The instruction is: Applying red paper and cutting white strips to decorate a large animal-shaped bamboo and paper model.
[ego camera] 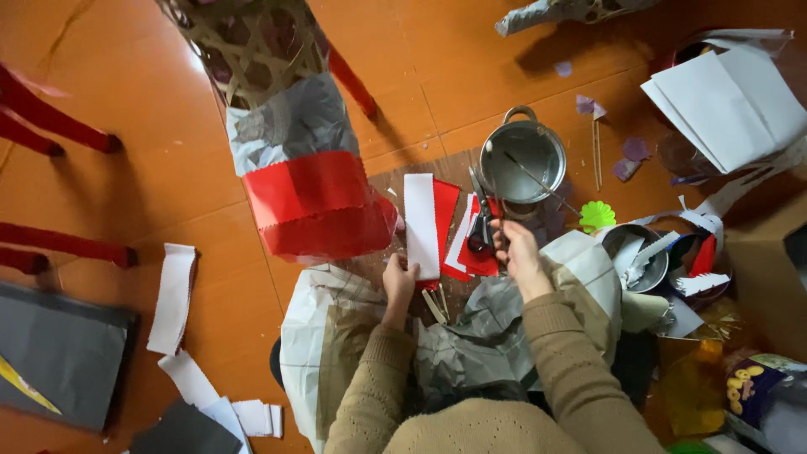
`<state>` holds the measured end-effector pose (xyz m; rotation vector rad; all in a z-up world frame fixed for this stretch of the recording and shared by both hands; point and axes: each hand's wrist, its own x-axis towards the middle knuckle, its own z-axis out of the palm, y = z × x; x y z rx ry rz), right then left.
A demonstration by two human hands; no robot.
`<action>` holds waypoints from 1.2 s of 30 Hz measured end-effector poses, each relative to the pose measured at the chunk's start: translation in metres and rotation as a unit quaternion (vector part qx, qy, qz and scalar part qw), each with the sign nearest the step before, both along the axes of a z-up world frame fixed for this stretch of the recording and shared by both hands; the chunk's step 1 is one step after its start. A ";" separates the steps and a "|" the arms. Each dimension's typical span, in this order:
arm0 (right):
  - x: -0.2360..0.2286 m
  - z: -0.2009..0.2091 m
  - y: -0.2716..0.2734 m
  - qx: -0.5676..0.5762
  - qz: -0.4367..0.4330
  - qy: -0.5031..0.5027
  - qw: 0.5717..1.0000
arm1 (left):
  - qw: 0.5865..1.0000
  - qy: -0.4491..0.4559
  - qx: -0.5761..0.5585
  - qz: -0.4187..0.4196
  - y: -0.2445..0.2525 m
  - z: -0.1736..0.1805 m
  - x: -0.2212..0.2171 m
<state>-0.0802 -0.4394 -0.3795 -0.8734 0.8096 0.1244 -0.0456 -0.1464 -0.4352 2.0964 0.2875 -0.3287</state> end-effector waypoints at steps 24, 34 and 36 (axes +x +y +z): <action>-0.086 0.116 0.098 -0.715 0.339 -0.093 0.605 | 0.736 0.244 -0.631 -0.008 -0.002 -0.058 -0.005; -0.137 0.115 0.112 -0.583 0.401 -0.011 0.706 | 0.734 0.352 -0.561 0.148 -0.008 -0.106 -0.003; -0.133 0.122 0.103 -0.569 0.420 0.041 0.706 | 0.770 0.360 -0.501 0.162 -0.007 -0.084 -0.002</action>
